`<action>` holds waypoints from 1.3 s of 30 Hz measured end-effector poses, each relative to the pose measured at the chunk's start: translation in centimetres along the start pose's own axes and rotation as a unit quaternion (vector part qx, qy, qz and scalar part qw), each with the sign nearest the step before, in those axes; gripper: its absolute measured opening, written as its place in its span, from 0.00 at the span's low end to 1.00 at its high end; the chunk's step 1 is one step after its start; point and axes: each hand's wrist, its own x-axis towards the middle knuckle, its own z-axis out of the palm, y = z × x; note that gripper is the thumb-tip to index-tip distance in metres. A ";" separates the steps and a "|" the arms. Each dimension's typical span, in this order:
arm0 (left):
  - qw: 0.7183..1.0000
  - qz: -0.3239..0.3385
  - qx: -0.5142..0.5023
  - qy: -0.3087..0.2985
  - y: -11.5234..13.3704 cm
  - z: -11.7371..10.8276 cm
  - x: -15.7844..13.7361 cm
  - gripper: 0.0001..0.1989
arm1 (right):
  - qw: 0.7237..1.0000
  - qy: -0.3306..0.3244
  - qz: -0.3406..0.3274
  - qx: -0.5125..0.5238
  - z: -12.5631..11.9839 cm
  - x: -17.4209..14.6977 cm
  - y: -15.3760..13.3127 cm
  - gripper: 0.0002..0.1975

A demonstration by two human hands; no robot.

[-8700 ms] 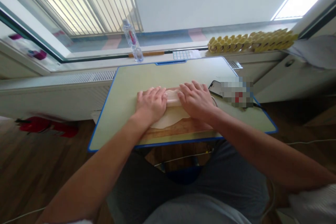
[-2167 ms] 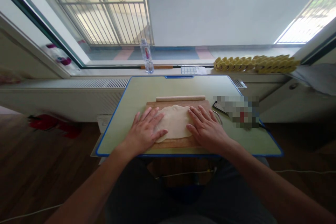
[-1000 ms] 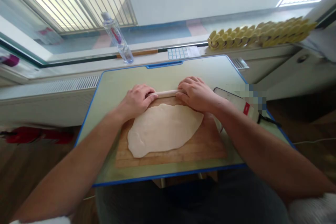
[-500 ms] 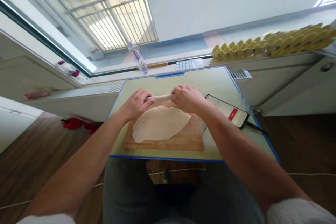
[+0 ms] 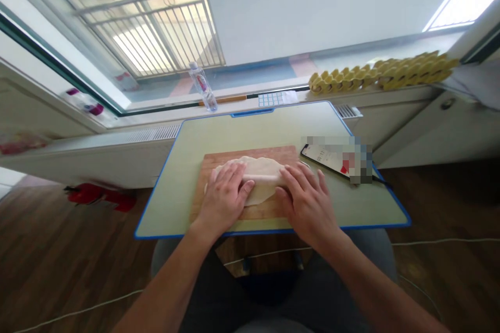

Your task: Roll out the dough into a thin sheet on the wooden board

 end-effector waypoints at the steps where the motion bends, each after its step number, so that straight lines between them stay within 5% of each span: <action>1: 1.000 -0.002 0.007 -0.010 -0.1 0.0 0.2 0.30 | 1.000 -0.001 0.012 -0.017 0.2 0.0 -0.3 0.23; 13: 0.997 -0.033 0.002 -0.071 -1.8 0.9 9.3 0.31 | 0.985 -0.073 0.073 -0.141 2.0 9.6 0.4 0.30; 23: 1.000 -0.002 -0.008 -0.030 -0.1 0.6 1.7 0.33 | 0.989 -0.059 0.065 -0.118 1.0 2.9 -0.7 0.33; 34: 0.989 -0.064 -0.011 -0.131 -2.8 0.1 12.1 0.31 | 0.982 -0.118 0.093 -0.116 2.4 13.1 0.6 0.31; 39: 0.994 -0.052 -0.005 -0.101 -2.1 0.6 9.3 0.33 | 0.984 -0.098 0.081 -0.122 2.0 10.1 0.2 0.31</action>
